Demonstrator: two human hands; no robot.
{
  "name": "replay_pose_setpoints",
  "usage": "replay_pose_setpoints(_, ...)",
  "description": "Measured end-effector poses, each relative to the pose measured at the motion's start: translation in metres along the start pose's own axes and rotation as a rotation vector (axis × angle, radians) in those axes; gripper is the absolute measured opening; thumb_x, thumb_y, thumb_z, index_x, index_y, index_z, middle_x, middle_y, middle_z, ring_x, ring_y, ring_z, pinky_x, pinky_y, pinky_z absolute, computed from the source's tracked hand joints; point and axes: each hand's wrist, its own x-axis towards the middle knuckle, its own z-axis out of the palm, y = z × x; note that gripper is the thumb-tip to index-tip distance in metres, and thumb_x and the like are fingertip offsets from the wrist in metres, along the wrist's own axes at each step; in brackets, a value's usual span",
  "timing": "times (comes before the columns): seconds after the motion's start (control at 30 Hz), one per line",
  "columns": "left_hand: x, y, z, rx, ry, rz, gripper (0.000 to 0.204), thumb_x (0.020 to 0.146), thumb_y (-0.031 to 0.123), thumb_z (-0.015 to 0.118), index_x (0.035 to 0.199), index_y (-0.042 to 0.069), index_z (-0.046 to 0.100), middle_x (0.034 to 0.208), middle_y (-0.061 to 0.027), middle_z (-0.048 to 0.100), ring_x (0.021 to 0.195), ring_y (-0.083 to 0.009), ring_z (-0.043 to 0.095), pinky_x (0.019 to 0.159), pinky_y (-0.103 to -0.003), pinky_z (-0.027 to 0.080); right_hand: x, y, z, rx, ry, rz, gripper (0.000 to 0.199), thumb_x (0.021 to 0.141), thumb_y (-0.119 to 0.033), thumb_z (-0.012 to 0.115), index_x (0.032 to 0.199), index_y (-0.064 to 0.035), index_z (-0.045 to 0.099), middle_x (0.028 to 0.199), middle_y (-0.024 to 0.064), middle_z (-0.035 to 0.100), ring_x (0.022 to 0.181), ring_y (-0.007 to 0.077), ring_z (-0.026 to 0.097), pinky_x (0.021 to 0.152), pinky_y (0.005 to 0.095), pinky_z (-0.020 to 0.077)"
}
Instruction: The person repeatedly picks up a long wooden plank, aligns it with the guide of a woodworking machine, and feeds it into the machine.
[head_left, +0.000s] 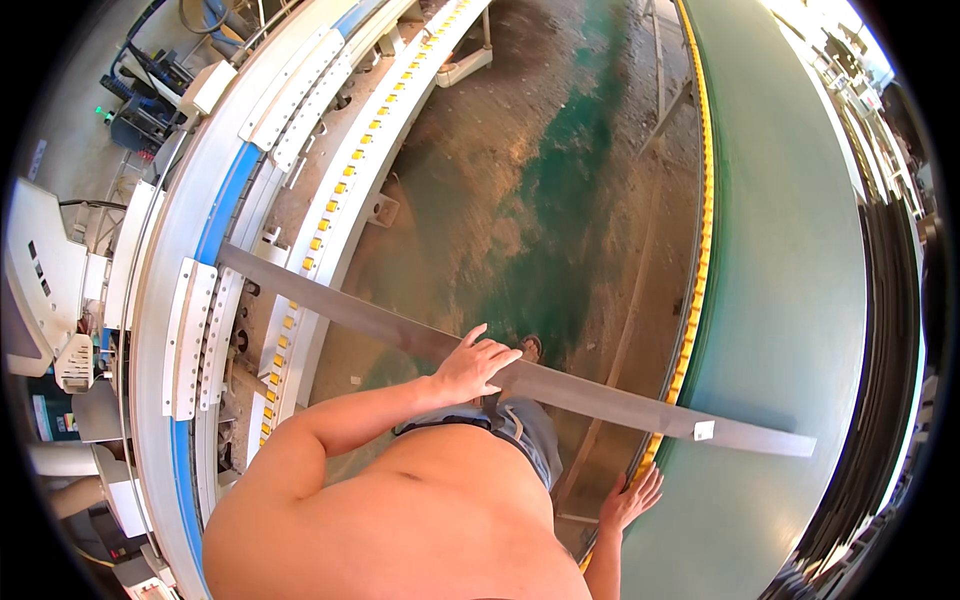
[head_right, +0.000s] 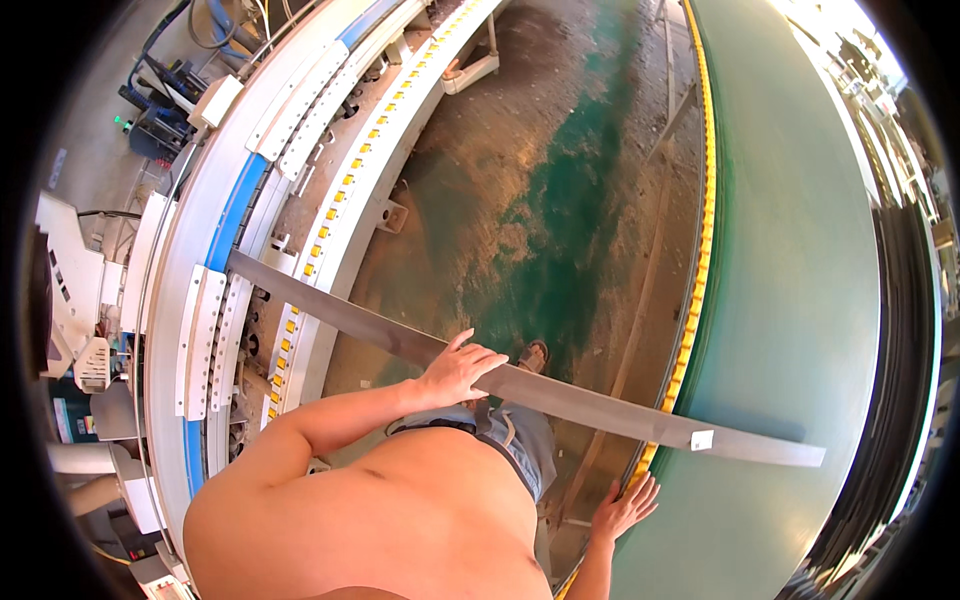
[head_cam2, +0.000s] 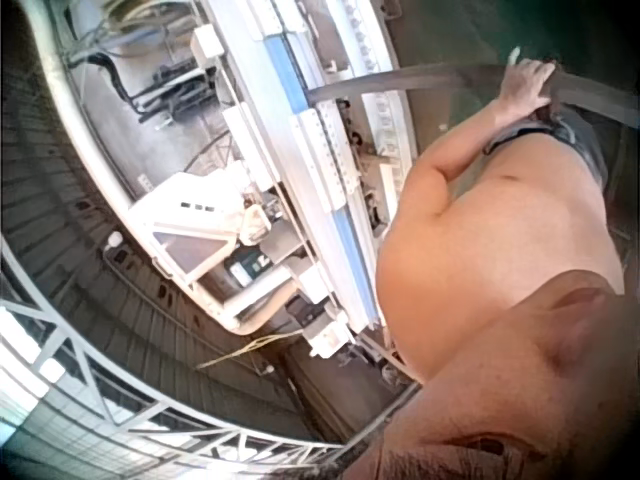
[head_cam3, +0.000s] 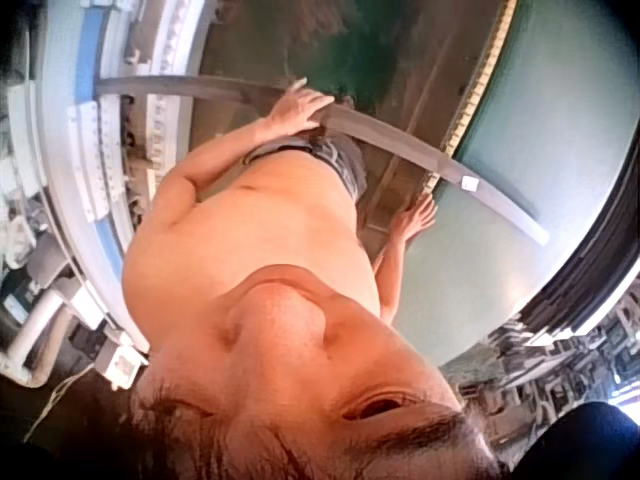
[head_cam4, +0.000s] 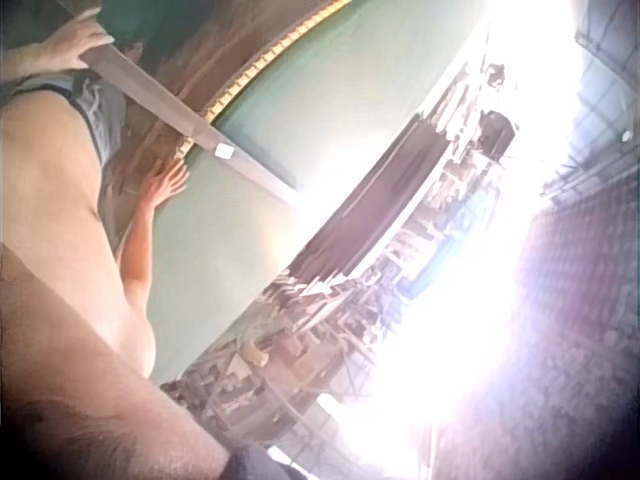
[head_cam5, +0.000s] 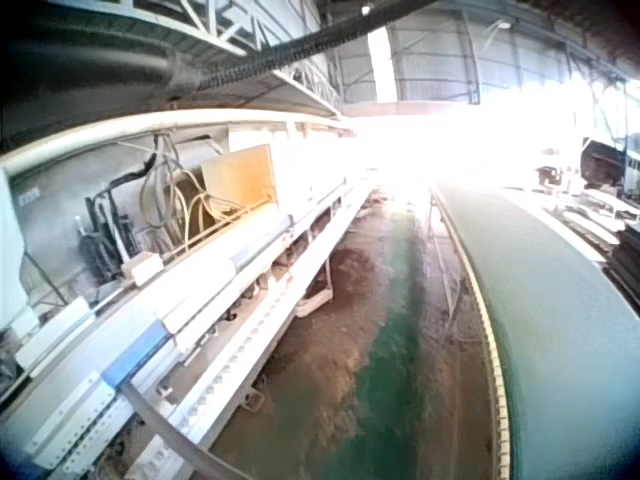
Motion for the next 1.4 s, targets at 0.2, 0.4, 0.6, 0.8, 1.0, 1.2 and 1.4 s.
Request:
replay_pose_setpoints(0.2, 0.039, -0.021, -0.018, 0.037, 0.003, 0.0, 0.08, 0.063, 0.026, 0.083, 0.133, 0.01, 0.047, 0.118, -0.0062, 0.059, 0.112, -0.0199, 0.055, 0.114, -0.05, 0.021, 0.055, -0.025, -0.007, 0.05, -0.04, -0.013, 0.063, 0.094, -0.037, 0.051, 0.146, -0.0076, 0.031, 0.145, 0.0158, 0.037, 0.138, 0.0351, 0.029, 0.111, 0.0558, 0.0196)
replay_pose_setpoints(0.4, 0.071, -0.04, -0.027, 0.067, 0.022, -0.04, 0.08, 0.063, 0.025, 0.083, 0.133, 0.011, 0.047, 0.116, -0.0055, 0.059, 0.112, -0.02, 0.055, 0.115, -0.051, 0.019, 0.098, -0.036, -0.007, 0.048, -0.038, -0.073, 0.062, 0.095, -0.04, 0.048, 0.146, -0.0074, 0.032, 0.145, 0.0171, 0.037, 0.136, 0.0355, 0.031, 0.11, 0.0557, 0.0219)
replay_pose_setpoints(0.6, 0.121, -0.065, -0.027, 0.04, 0.064, -0.032, 0.079, 0.064, 0.027, 0.083, 0.133, 0.013, 0.047, 0.116, -0.0038, 0.058, 0.114, -0.0193, 0.053, 0.115, -0.051, 0.017, 0.143, -0.034, 0.016, 0.022, 0.001, -0.117, 0.065, 0.096, -0.047, 0.043, 0.147, -0.0093, 0.029, 0.147, 0.0161, 0.035, 0.136, 0.0361, 0.031, 0.108, 0.0573, 0.0231)
replay_pose_setpoints(0.8, 0.159, -0.084, -0.036, 0.051, 0.039, -0.016, 0.08, 0.065, 0.029, 0.082, 0.135, 0.013, 0.046, 0.112, -0.002, 0.057, 0.112, -0.0189, 0.053, 0.116, -0.051, 0.013, 0.191, -0.046, 0.017, -0.016, 0.0, -0.099, 0.065, 0.096, -0.047, 0.043, 0.149, -0.0122, 0.027, 0.147, 0.015, 0.035, 0.137, 0.0349, 0.03, 0.108, 0.0561, 0.0224)
replay_pose_setpoints(1.0, 0.203, -0.105, -0.044, 0.031, 0.027, 0.005, 0.084, 0.065, 0.029, 0.082, 0.137, 0.013, 0.043, 0.115, -0.0025, 0.056, 0.111, -0.0198, 0.052, 0.117, -0.052, 0.013, 0.241, -0.063, 0.018, -0.026, 0.037, -0.077, 0.063, 0.097, -0.044, 0.043, 0.148, -0.0119, 0.027, 0.145, 0.0152, 0.037, 0.135, 0.0353, 0.032, 0.106, 0.0549, 0.0245)
replay_pose_setpoints(1.2, 0.242, -0.122, -0.052, 0.002, 0.034, 0.023, 0.087, 0.061, 0.029, 0.084, 0.136, 0.012, 0.043, 0.112, -0.0025, 0.057, 0.109, -0.02, 0.053, 0.116, -0.054, 0.016, 0.285, -0.073, 0.021, -0.059, 0.114, -0.108, 0.062, 0.097, -0.043, 0.044, 0.148, -0.011, 0.029, 0.142, 0.0152, 0.041, 0.131, 0.0352, 0.037, 0.104, 0.0527, 0.0288)
replay_pose_setpoints(1.4, 0.284, -0.139, -0.071, -0.003, 0.058, 0.048, 0.082, 0.063, 0.029, 0.083, 0.134, 0.011, 0.045, 0.107, -0.0034, 0.057, 0.108, -0.0192, 0.054, 0.116, -0.054, 0.016, 0.336, -0.095, 0.008, -0.048, 0.132, -0.124, 0.059, 0.098, -0.04, 0.044, 0.144, -0.0047, 0.034, 0.14, 0.0169, 0.044, 0.127, 0.0364, 0.042, 0.103, 0.051, 0.033)
